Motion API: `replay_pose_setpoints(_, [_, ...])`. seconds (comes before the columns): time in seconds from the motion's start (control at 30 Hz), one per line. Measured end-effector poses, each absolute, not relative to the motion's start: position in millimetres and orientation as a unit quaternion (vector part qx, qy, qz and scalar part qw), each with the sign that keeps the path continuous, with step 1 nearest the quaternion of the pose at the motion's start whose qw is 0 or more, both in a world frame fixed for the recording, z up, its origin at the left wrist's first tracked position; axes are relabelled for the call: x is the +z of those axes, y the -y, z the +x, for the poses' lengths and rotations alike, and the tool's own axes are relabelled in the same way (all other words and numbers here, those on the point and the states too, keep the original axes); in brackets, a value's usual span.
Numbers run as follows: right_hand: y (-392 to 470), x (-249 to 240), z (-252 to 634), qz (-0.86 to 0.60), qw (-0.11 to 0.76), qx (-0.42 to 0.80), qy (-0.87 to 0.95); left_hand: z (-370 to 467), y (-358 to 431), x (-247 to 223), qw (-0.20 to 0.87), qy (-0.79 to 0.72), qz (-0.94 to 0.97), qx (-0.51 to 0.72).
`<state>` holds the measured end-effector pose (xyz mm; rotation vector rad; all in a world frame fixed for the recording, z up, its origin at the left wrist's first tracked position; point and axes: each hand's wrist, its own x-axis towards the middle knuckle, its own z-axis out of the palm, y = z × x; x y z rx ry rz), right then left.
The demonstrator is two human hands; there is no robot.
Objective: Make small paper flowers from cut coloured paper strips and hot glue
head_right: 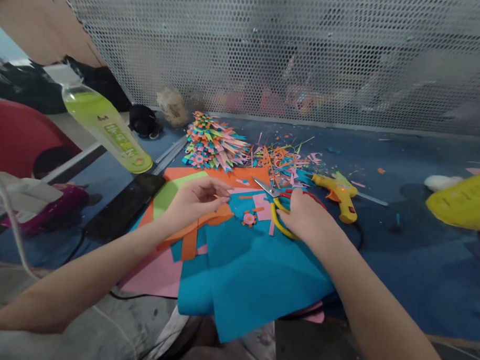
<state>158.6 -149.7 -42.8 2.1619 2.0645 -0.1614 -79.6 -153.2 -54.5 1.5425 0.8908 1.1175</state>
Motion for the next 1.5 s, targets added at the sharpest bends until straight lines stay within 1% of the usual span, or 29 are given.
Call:
replay_pose_setpoints(0.07, [153, -42, 157, 0.701, 0.061, -0.024, -0.71, -77, 153, -57, 0.497, -0.367, 0.644, 0.451])
replay_pose_setpoints(0.13, [157, -39, 154, 0.683, 0.042, 0.032, -0.728, -74, 153, -59, 0.502, -0.362, 0.655, 0.434])
replay_pose_setpoints(0.2, [160, -35, 152, 0.661, -0.002, 0.078, -0.746, -70, 153, -62, 0.507, -0.362, 0.662, 0.417])
replay_pose_setpoints(0.23, [161, -33, 151, 0.64, -0.036, 0.082, -0.763, -68, 153, -63, 0.51, -0.364, 0.662, 0.411])
replay_pose_setpoints(0.27, [162, -32, 149, 0.611, -0.079, 0.069, -0.784, -66, 153, -64, 0.516, -0.365, 0.659, 0.407])
replay_pose_setpoints(0.33, [164, -32, 145, 0.536, -0.162, -0.003, -0.829, -62, 154, -65, 0.533, -0.357, 0.652, 0.404])
replay_pose_setpoints(0.37, [165, -33, 143, 0.502, -0.192, -0.048, -0.842, -60, 154, -65, 0.542, -0.35, 0.647, 0.406])
replay_pose_setpoints(0.43, [167, -34, 138, 0.472, -0.218, -0.126, -0.845, -57, 154, -65, 0.553, -0.345, 0.638, 0.411])
replay_pose_setpoints(0.57, [171, -32, 132, 0.476, -0.239, -0.25, -0.809, -56, 152, -66, 0.541, -0.363, 0.633, 0.418])
replay_pose_setpoints(0.63, [170, -30, 133, 0.478, -0.244, -0.285, -0.794, -57, 150, -66, 0.497, -0.375, 0.661, 0.418])
replay_pose_setpoints(0.73, [164, -31, 140, 0.512, -0.23, -0.247, -0.79, -60, 149, -68, 0.357, -0.392, 0.759, 0.377])
replay_pose_setpoints(0.83, [155, -35, 146, 0.541, -0.23, -0.202, -0.783, -63, 149, -72, 0.216, -0.392, 0.848, 0.283])
replay_pose_setpoints(0.93, [151, -38, 149, 0.543, -0.24, -0.203, -0.779, -64, 149, -76, 0.158, -0.388, 0.876, 0.237])
replay_pose_setpoints(1.07, [150, -39, 149, 0.544, -0.253, -0.204, -0.773, -63, 148, -78, 0.15, -0.382, 0.879, 0.244])
replay_pose_setpoints(1.27, [149, -38, 149, 0.541, -0.243, -0.213, -0.777, -62, 153, -73, 0.218, -0.383, 0.862, 0.25])
replay_pose_setpoints(1.4, [150, -41, 148, 0.529, -0.241, -0.238, -0.778, -61, 157, -71, 0.204, -0.395, 0.865, 0.232])
replay_pose_setpoints(1.5, [151, -42, 148, 0.519, -0.241, -0.258, -0.778, -61, 157, -71, 0.214, -0.386, 0.866, 0.236])
